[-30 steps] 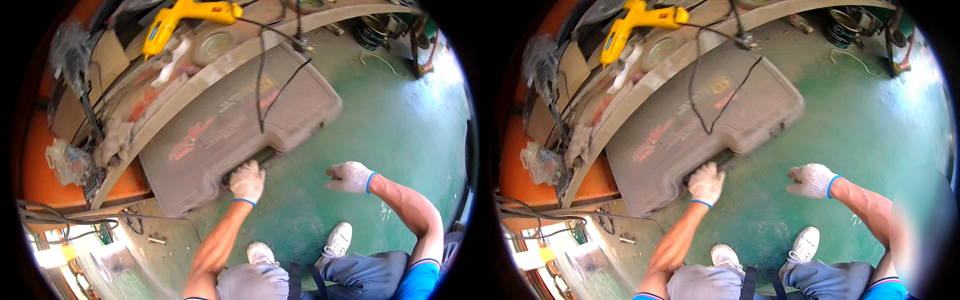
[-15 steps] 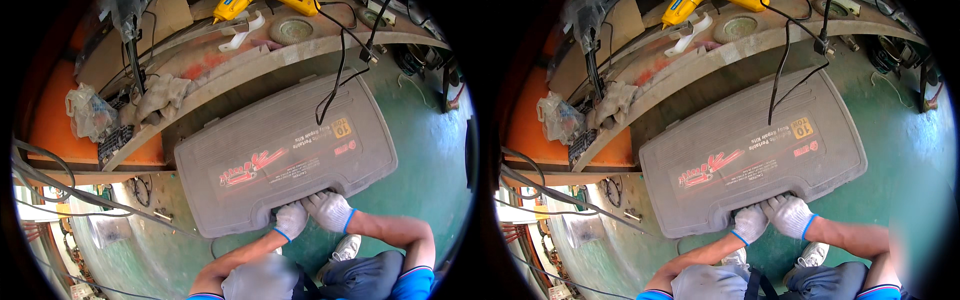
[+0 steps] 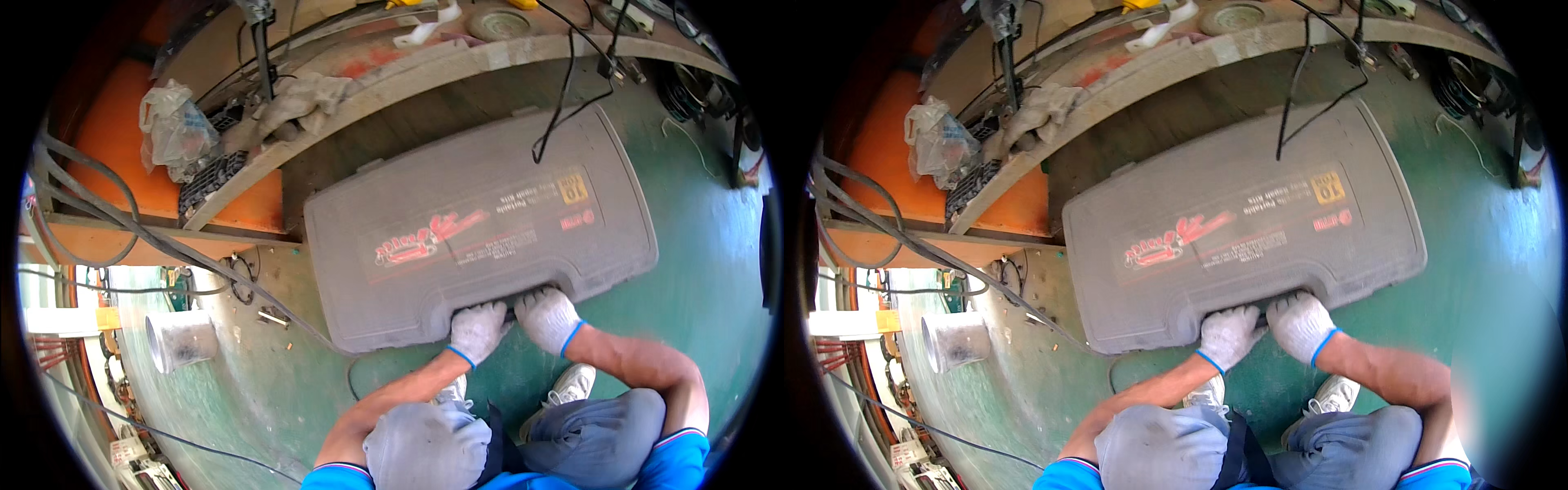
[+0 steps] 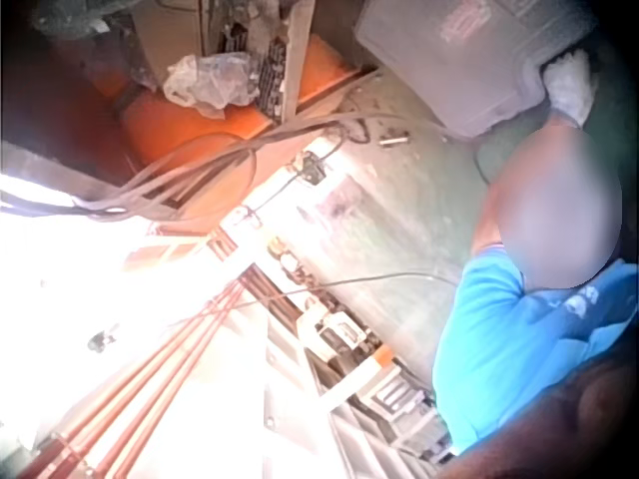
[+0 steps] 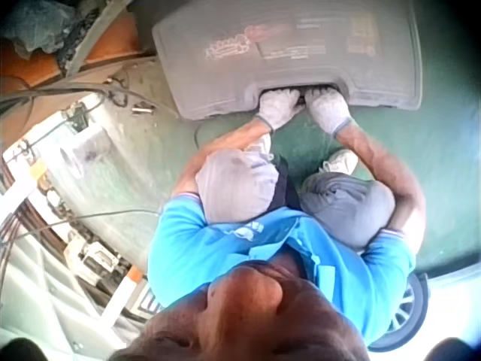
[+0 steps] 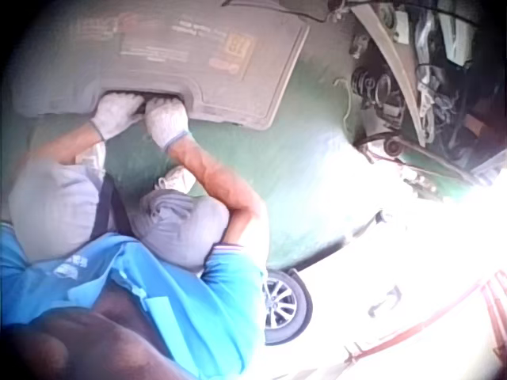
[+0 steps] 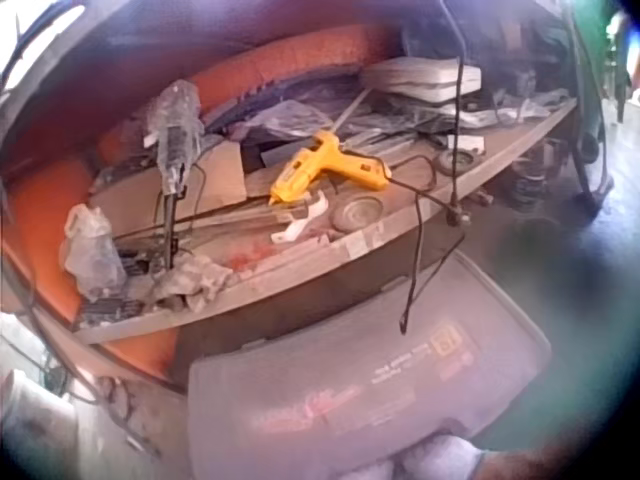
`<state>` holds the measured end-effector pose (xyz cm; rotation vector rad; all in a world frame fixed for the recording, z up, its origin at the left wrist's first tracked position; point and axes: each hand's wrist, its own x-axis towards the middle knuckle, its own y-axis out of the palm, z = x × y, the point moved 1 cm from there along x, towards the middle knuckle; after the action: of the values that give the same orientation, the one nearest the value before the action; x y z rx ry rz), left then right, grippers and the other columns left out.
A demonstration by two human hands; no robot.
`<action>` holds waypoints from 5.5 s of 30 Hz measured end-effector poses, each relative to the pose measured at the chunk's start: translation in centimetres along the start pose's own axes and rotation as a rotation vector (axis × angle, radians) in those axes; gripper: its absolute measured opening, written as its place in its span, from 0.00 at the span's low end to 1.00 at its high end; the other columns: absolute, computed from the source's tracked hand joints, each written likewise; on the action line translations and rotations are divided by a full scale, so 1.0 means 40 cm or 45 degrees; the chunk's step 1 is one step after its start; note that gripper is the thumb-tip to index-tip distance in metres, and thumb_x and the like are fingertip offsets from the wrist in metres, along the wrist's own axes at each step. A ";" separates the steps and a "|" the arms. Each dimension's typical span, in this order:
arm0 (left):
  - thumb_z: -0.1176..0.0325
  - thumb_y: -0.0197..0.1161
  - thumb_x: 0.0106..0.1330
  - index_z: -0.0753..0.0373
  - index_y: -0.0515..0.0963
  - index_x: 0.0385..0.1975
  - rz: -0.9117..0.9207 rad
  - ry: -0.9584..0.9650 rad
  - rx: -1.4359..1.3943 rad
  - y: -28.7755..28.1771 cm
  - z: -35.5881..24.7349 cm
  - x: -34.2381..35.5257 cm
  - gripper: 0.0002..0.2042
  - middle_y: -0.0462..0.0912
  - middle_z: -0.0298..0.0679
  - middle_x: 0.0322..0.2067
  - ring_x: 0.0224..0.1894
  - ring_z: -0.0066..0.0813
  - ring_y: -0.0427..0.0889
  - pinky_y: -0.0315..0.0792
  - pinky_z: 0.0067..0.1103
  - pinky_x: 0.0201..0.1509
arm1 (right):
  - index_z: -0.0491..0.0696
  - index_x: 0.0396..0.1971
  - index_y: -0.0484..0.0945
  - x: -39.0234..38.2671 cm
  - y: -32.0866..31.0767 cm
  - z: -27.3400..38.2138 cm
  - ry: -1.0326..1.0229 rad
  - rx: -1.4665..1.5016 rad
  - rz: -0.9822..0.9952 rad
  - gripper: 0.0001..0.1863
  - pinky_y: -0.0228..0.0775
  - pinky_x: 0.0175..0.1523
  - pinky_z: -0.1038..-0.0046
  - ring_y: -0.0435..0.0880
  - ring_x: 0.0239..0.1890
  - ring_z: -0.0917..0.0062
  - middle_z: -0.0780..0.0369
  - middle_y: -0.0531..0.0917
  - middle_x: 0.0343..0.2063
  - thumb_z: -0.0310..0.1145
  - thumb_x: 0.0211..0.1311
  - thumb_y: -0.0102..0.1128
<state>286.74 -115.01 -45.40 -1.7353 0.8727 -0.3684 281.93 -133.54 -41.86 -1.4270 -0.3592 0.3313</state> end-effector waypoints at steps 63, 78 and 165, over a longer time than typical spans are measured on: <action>0.65 0.84 0.50 0.66 0.85 0.50 -1.003 0.247 0.469 -0.834 0.025 0.065 0.26 0.86 0.47 0.46 0.53 0.52 0.84 0.76 0.40 0.61 | 0.53 0.38 0.85 -0.097 -0.160 -0.232 0.367 0.593 0.065 0.10 0.80 0.42 0.53 0.88 0.37 0.55 0.57 0.87 0.32 0.40 0.62 0.62; 0.61 0.82 0.52 0.63 0.86 0.48 -0.812 0.229 0.588 -0.775 -0.051 0.081 0.24 0.86 0.44 0.35 0.37 0.47 0.84 0.77 0.35 0.45 | 0.44 0.45 0.82 -0.152 0.008 0.061 -0.004 0.512 -0.188 0.16 0.81 0.39 0.58 0.89 0.34 0.62 0.59 0.87 0.36 0.34 0.57 0.61; 0.59 0.76 0.55 0.56 0.78 0.51 -0.695 -0.081 0.458 -0.336 0.553 0.217 0.24 0.82 0.42 0.49 0.54 0.47 0.81 0.76 0.42 0.59 | 0.52 0.40 0.83 0.269 -0.112 -0.434 0.592 -0.369 -0.304 0.13 0.76 0.52 0.64 0.84 0.50 0.67 0.61 0.84 0.41 0.34 0.52 0.67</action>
<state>311.63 -104.22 -42.25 -1.6108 0.2478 -0.7750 299.16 -144.95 -38.83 -1.6714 -0.1956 -0.2571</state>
